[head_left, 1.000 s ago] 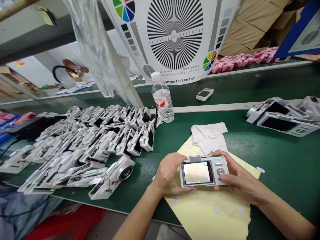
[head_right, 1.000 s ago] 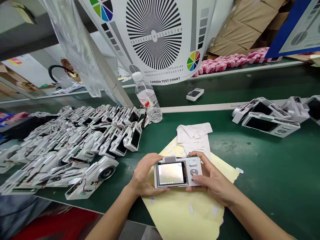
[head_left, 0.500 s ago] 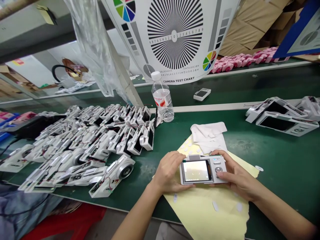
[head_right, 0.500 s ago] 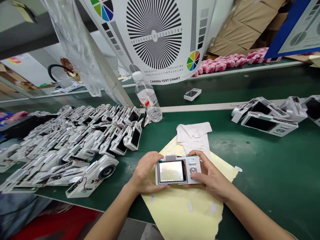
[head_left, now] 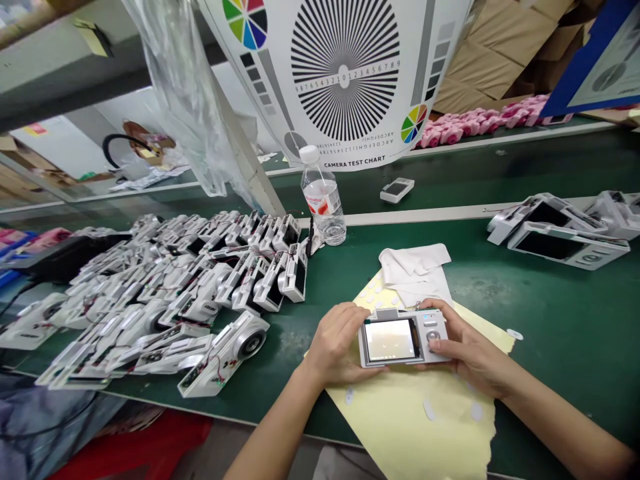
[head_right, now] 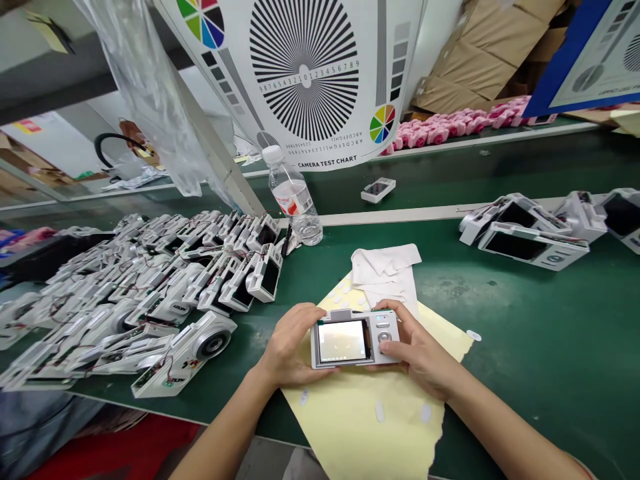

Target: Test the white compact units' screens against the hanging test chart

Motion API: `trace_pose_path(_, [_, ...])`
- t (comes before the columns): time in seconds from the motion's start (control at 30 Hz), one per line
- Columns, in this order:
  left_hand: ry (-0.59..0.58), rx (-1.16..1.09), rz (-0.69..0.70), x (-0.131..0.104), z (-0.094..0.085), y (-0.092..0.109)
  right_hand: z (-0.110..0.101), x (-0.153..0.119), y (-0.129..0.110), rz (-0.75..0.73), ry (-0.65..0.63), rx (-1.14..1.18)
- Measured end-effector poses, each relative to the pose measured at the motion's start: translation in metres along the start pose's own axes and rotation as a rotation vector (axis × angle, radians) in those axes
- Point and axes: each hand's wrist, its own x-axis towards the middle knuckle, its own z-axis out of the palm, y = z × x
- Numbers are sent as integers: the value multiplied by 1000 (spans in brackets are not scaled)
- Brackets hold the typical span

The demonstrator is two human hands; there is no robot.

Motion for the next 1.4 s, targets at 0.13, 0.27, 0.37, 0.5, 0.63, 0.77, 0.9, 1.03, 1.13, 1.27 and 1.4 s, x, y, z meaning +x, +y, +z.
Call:
trace_pose_path(0.13, [1, -6, 5, 0, 0, 0, -1, 0, 1, -5, -1, -7])
trace_pose_path(0.27, [3, -6, 0, -1, 0, -1, 1, 0, 0, -1, 3, -12])
trace_pose_path(0.37, [-2, -4, 0, -1, 0, -1, 1, -1, -1, -3, -2, -13])
trace_pose_path(0.5, [-2, -1, -3, 0, 0, 0, 1, 0, -1, -6, 11, -41])
trace_pose_path(0.63, [-2, 4, -8, 0, 0, 0, 0, 0, 0, -11, 9, -56])
trace_pose_path(0.77, [-4, 0, -11, -1, 0, -1, 0, 0, 0, -17, 15, -57])
trace_pose_path(0.9, [-3, -2, -2, 0, 0, -1, -1, 0, 0, -18, 12, -47])
trace_pose_path(1.03, [-2, -6, -4, 1, 0, 0, -2, 0, 1, -23, 3, -43])
trace_pose_path(1.13, [-2, -7, -1, 1, 0, 0, -2, 0, 1, -21, 7, -47])
trace_pose_path(1.27, [-1, -5, 2, 1, 0, 1, -2, 0, 1, -21, -3, -36])
trace_pose_path(1.4, [8, -4, 1, 1, 0, 1, -2, 1, 2, -22, -9, -41])
